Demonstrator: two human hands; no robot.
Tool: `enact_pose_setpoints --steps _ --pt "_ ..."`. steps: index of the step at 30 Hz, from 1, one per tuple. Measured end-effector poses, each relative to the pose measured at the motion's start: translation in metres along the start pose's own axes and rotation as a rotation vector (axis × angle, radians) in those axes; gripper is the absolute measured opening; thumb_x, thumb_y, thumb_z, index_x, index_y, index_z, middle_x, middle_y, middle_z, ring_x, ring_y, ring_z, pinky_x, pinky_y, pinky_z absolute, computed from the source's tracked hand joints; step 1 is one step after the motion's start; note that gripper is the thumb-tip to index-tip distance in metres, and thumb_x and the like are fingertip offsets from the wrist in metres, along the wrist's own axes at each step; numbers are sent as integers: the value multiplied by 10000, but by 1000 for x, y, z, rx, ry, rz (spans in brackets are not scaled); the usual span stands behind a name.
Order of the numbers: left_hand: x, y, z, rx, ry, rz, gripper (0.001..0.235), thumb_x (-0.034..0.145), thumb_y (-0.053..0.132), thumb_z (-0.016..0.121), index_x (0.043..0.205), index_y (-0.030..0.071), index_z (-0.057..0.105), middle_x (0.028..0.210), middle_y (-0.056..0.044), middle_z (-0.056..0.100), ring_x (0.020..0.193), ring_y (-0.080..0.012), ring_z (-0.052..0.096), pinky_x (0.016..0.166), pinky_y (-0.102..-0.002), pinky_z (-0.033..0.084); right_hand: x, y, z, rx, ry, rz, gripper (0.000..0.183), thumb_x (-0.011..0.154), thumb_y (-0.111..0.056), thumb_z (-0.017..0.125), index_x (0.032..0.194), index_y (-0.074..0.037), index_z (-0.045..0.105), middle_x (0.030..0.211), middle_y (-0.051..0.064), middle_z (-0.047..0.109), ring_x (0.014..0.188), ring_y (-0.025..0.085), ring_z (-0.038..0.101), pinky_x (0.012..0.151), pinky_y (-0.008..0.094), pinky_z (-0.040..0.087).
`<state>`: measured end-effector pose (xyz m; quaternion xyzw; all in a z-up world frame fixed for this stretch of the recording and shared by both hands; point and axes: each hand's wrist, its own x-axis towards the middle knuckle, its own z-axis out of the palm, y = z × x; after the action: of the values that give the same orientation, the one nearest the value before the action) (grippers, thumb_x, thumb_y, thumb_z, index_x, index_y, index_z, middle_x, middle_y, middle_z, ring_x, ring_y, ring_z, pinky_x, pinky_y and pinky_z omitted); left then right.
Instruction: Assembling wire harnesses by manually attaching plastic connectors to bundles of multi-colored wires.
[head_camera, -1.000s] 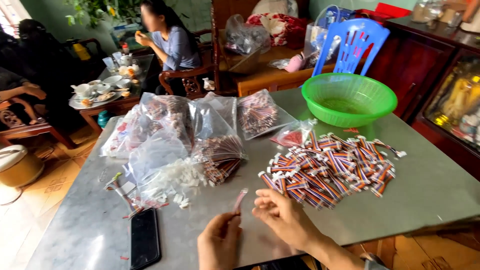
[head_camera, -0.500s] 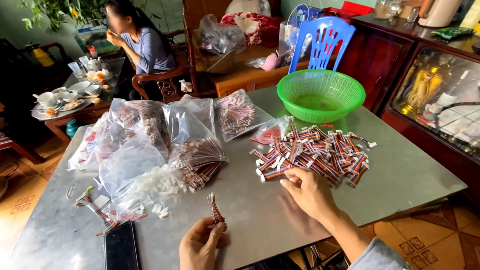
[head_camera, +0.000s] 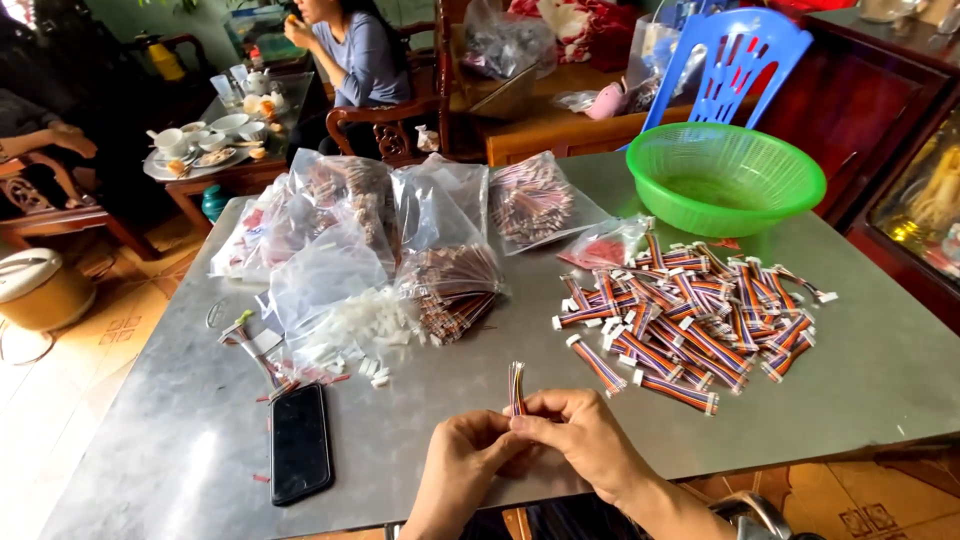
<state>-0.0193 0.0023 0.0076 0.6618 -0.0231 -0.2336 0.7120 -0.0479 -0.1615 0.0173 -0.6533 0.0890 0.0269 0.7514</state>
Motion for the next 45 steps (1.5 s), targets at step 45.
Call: enact_pose_setpoints --steps 45 --pt "-6 13 -4 -98 35 100 115 875 111 807 825 10 784 775 -77 744 641 -141 637 637 -267 513 -5 1 6 -71 -28 5 154 869 18 772 723 63 755 639 137 700 526 219 637 471 350 565"
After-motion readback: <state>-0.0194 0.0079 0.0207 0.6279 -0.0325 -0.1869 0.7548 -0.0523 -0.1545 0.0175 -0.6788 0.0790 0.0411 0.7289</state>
